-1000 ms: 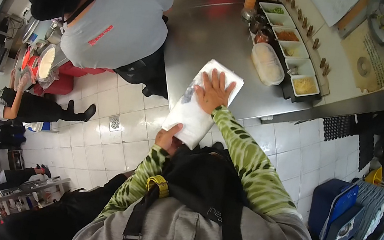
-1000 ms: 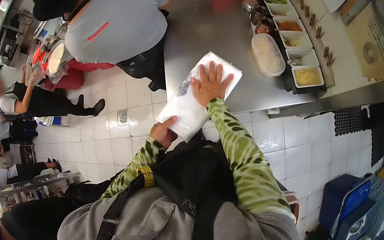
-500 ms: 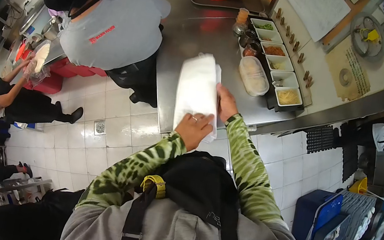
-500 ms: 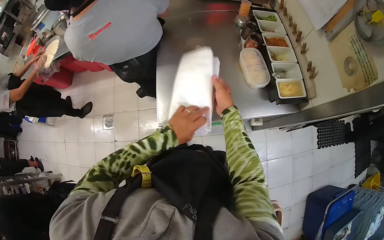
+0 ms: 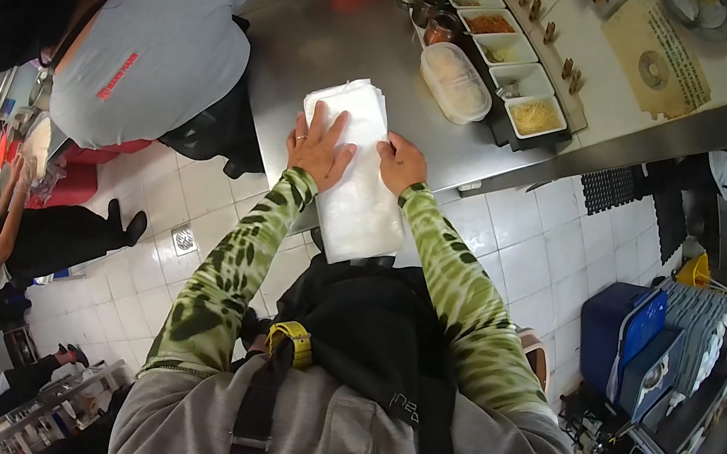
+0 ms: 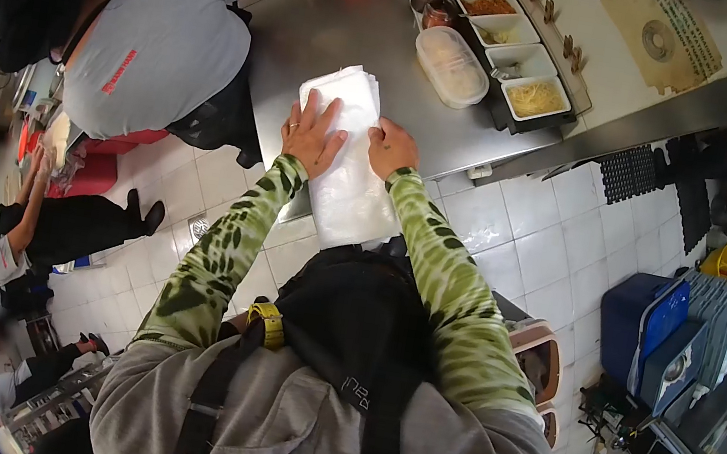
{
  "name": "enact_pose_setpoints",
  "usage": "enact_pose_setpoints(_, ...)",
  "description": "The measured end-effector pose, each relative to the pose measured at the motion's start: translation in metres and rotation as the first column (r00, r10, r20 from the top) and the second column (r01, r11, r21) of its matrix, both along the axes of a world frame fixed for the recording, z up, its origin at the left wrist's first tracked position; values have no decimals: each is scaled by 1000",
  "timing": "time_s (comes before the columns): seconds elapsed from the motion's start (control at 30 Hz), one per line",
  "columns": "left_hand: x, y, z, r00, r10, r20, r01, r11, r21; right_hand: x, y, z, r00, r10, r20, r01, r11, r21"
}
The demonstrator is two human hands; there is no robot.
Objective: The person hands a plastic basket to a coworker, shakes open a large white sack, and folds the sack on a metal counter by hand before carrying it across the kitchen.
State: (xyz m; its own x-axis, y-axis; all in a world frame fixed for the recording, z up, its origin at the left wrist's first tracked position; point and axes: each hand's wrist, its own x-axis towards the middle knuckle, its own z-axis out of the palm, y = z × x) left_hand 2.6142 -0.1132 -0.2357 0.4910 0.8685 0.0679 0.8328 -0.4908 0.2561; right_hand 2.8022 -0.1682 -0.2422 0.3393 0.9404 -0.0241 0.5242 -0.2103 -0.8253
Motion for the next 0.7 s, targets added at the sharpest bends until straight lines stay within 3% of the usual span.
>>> enact_pose_setpoints(0.13,3,17,-1,998,-70,-3,69,998,-6,12,15,-4,989,143,44,-140,988,-58)
enact_pose_setpoints(0.17,5,21,-2,997,-57,-60,59,997,42,13,20,-1,989,144,30,-142,988,-59)
enact_pose_setpoints(0.23,23,24,-2,995,65,-73,-67,997,-29,15,35,-8,990,136,18,-135,989,-58)
enact_pose_setpoints(0.3,42,19,13,982,175,-69,-183,971,-154,13,35,-16,972,86,-218,-64,992,106)
enact_pose_setpoints(0.33,44,16,7,980,183,-79,-192,974,-123,13,33,-18,941,74,-330,-15,984,179)
enact_pose_setpoints(0.37,46,15,0,977,195,-82,-202,975,-88,22,20,5,961,137,-240,-143,990,-9)
enact_pose_setpoints(0.43,50,18,-5,973,223,-65,-227,972,-65,19,-26,4,982,26,-186,-42,995,-87)
enact_pose_setpoints(0.5,50,18,-3,971,228,-64,-232,971,-50,17,-69,27,986,77,-149,-119,948,-294)
enact_pose_setpoints(0.57,53,30,5,970,224,-96,-225,974,3,8,-104,21,979,-5,-204,-55,957,-285)
enact_pose_setpoints(0.6,57,39,11,967,218,-130,-214,976,39,5,-109,17,929,-105,-354,-31,933,-358)
enact_pose_setpoints(0.67,66,57,17,961,196,-196,-193,981,33,-4,-116,15,734,-329,-594,-17,865,-501)
enact_pose_setpoints(0.7,70,67,21,957,182,-225,-187,982,-3,0,-113,17,660,-416,-626,-91,783,-616)
